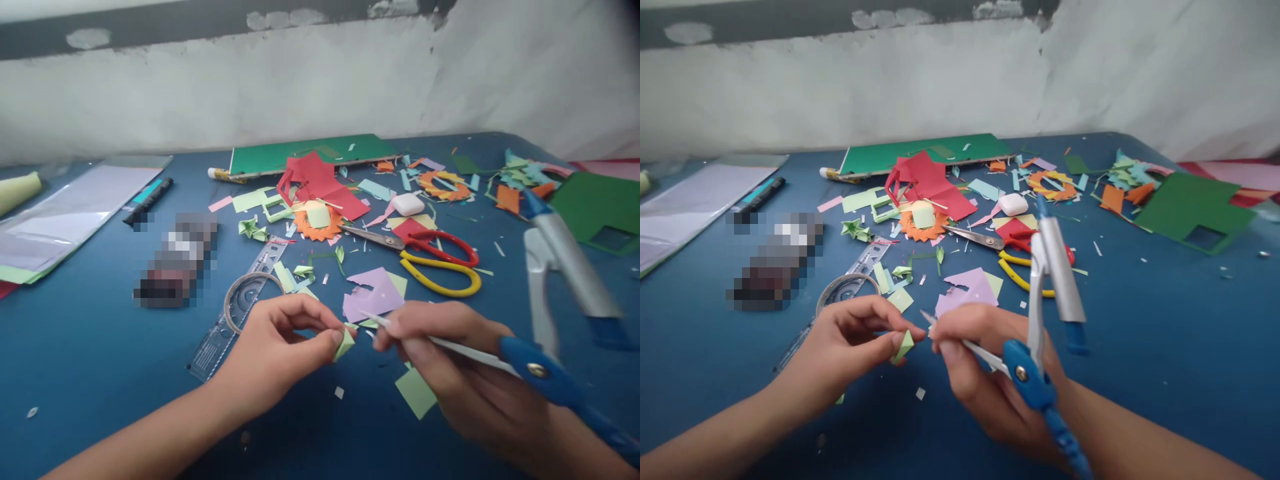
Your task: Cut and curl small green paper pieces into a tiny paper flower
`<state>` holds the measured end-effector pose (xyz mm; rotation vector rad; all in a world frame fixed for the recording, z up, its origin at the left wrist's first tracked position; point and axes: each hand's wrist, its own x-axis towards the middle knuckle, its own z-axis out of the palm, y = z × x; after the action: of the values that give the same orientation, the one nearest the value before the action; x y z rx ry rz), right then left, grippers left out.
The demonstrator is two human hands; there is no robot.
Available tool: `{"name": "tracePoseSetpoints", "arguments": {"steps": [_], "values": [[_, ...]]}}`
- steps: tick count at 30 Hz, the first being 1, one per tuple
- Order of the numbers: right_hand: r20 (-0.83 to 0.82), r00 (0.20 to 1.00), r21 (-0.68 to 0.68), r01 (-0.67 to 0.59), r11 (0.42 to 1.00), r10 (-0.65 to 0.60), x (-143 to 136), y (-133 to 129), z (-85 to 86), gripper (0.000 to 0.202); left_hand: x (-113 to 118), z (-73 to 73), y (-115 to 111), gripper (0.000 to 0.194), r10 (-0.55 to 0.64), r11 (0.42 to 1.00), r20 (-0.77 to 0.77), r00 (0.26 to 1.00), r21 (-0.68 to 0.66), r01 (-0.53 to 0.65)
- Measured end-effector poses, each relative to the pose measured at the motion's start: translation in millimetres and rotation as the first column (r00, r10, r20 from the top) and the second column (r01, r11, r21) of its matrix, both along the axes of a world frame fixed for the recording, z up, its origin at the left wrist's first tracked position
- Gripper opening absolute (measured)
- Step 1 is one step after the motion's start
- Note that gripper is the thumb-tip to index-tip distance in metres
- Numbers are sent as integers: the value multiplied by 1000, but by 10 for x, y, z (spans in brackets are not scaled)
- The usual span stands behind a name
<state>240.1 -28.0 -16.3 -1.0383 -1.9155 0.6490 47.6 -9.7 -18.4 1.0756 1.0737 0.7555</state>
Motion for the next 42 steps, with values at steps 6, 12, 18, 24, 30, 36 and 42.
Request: {"name": "tracePoseSetpoints", "arguments": {"steps": [6,12,18,24,30,36,42], "values": [[-273,961,-302,-134,944,49,-124,21,-79,7,-8,-35,-22,11,47,893,-88,995,450,-3],[-545,838,-464,-288,837,-14,-194,12,-85,20,7,-71,-26,17,83,738,-60,995,675,-21],[-433,902,-318,-150,936,-3,-188,-16,-83,18,-17,-72,-57,19,160,536,-170,972,842,59],[-261,965,-110,-52,993,22,-180,-40,-104,20,-45,-38,-41,14,206,357,-296,933,910,210],[-256,966,-87,-70,994,46,-192,-54,-116,21,-27,18,-37,12,220,345,-370,903,895,283],[-255,965,-107,-84,991,55,-181,-65,-104,21,-11,20,-42,13,216,330,-358,908,902,277],[-249,968,-126,-78,989,44,-183,-68,-114,22,3,58,-48,15,219,356,-374,901,891,283]]}}
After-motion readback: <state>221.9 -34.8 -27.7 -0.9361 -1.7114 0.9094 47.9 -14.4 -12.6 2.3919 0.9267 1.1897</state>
